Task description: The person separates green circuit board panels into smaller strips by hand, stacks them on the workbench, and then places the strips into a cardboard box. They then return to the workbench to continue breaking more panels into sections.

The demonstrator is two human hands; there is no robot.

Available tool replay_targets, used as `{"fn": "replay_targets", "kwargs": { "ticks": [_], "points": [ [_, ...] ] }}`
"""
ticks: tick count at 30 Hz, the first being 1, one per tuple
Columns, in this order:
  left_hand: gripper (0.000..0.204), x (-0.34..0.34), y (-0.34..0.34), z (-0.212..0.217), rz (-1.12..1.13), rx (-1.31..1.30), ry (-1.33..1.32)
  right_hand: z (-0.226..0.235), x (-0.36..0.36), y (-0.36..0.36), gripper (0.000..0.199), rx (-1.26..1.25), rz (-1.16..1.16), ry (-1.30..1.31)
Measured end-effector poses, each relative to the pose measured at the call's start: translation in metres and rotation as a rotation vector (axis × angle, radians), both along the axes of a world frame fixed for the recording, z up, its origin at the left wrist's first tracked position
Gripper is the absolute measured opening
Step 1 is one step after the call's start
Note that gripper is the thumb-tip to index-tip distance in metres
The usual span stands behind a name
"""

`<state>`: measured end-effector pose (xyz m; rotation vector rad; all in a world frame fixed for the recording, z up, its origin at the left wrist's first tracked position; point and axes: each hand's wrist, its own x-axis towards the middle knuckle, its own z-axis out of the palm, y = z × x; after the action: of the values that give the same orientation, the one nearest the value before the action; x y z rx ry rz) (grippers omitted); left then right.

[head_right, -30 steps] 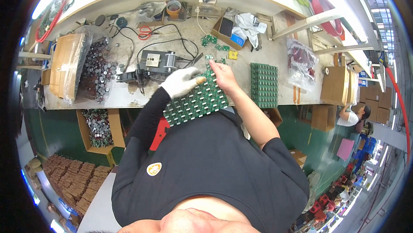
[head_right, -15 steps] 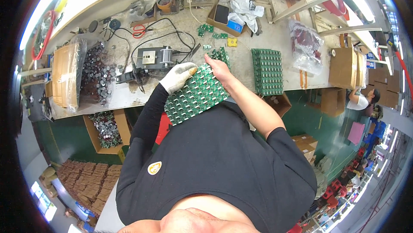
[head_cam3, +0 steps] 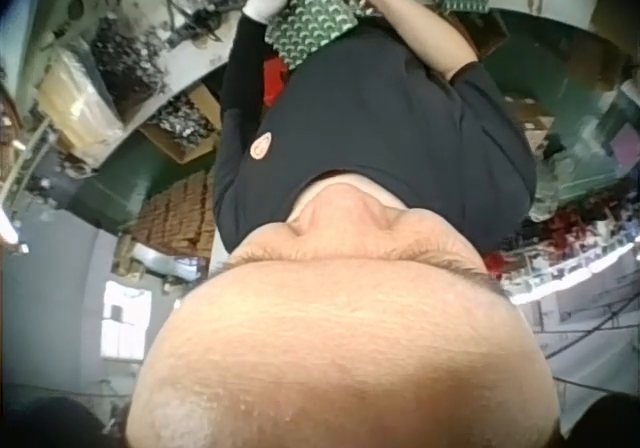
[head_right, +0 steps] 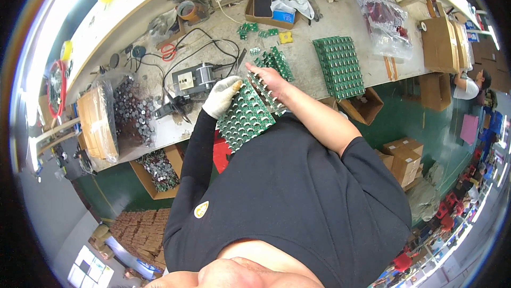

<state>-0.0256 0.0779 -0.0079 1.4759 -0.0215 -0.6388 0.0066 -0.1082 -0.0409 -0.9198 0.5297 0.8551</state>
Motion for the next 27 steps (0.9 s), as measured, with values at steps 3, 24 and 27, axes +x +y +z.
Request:
{"fn": "replay_targets", "kwargs": {
  "ticks": [3, 24, 27],
  "points": [
    [0.03, 0.003, 0.004, -0.004, -0.018, 0.172, 0.029, -0.05, 0.016, -0.028, 0.038, -0.511, 0.056, -0.364],
    [0.027, -0.002, 0.013, -0.02, -0.138, 0.354, 0.115, -0.027, -0.024, 0.017, 0.041, -0.459, 0.356, -0.491],
    [0.027, -0.004, 0.017, -0.021, -0.1, 0.198, 0.119, -0.016, -0.022, 0.016, 0.039, -0.323, 0.24, -0.464]
  ]
}}
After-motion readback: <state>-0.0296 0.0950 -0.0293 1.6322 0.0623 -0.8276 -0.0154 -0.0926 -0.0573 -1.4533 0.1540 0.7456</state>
